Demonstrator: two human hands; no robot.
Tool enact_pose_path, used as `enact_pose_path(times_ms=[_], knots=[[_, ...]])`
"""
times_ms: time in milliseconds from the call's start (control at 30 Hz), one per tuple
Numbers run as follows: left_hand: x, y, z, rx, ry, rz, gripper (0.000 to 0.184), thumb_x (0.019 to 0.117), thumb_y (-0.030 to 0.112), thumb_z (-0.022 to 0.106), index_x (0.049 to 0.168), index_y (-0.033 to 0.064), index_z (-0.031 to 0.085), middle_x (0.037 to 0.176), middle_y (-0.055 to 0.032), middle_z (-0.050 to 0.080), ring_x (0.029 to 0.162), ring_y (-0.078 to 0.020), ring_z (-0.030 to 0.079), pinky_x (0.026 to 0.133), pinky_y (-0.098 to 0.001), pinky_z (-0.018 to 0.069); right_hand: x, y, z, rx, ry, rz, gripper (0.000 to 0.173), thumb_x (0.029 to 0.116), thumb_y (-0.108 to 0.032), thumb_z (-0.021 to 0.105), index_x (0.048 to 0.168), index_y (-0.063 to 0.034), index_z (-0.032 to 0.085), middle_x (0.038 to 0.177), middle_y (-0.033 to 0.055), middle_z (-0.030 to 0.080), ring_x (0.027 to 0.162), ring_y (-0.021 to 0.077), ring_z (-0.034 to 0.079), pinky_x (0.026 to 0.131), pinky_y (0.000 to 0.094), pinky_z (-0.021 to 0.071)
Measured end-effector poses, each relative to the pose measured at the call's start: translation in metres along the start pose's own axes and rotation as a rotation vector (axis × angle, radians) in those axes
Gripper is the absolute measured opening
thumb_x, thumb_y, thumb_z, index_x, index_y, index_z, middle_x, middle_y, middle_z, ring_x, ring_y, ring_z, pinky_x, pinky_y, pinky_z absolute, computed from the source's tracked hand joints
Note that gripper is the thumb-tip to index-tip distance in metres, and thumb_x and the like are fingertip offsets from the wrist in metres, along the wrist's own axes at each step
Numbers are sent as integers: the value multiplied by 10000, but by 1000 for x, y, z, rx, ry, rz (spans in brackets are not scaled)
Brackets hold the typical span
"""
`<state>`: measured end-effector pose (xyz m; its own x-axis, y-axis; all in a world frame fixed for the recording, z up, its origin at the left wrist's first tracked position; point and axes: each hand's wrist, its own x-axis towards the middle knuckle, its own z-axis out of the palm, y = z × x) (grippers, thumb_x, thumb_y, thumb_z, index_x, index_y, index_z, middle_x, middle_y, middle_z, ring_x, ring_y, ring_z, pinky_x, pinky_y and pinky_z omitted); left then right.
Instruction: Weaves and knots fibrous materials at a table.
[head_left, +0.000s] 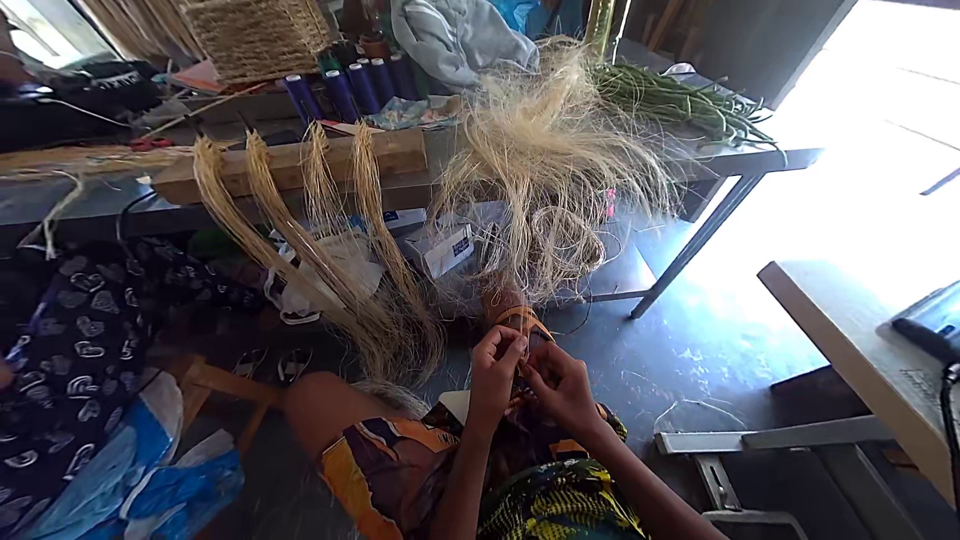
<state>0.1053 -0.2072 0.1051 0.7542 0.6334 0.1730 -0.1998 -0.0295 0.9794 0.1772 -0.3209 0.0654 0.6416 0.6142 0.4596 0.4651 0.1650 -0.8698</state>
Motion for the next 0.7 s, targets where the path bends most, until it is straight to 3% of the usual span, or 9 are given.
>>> enact_pose_path(times_ms=[167,267,433,533,600,633,700], knots=[[-5,3,-14,-190,153,-16,194,989,8,492,893,31,659,735,7,646,659,-61,617,654,-207,539,-1,2,-2,-16,-176,-24,130,947,-161,626,970,-36,654,570,-60,455,470,8,393,459,190,356],[-5,3,-21,-156,203,44,203,988,-9,488,877,31,653,755,9,652,681,-57,623,669,-201,536,-3,-2,0,-43,-250,-71,128,949,-158,625,977,-38,659,570,-54,455,476,9,392,464,188,352],[-2,-2,-33,-17,279,110,177,990,0,488,875,56,609,749,49,597,666,-24,569,656,-176,494,-8,-4,3,12,-166,-169,99,916,-108,648,953,-20,674,600,-41,493,506,-22,397,478,138,337],[-2,-9,-41,55,342,53,156,1010,36,462,897,62,567,743,54,541,652,-9,534,646,-166,473,-9,-7,3,13,-96,-220,88,889,-101,675,929,-24,692,789,19,578,633,-15,478,557,110,406],[-2,-15,-47,195,406,56,96,1000,58,507,948,26,582,800,18,563,707,-22,563,676,-176,489,-7,-9,4,30,-79,-244,76,884,-94,679,915,-25,685,955,65,587,733,1,522,613,106,445],[-3,-17,-51,316,424,91,117,979,77,548,1019,-16,607,897,-39,591,800,-64,583,729,-218,496,-6,-9,4,42,-91,-255,70,890,-86,672,917,-21,674,1020,85,596,765,13,546,633,115,470],[-7,-15,-57,553,424,229,280,960,113,560,1146,-87,623,1130,-205,599,1012,-236,592,851,-367,502,-4,-10,4,47,-144,-278,71,913,-72,663,940,-7,673,1099,118,653,790,45,617,655,158,538]])
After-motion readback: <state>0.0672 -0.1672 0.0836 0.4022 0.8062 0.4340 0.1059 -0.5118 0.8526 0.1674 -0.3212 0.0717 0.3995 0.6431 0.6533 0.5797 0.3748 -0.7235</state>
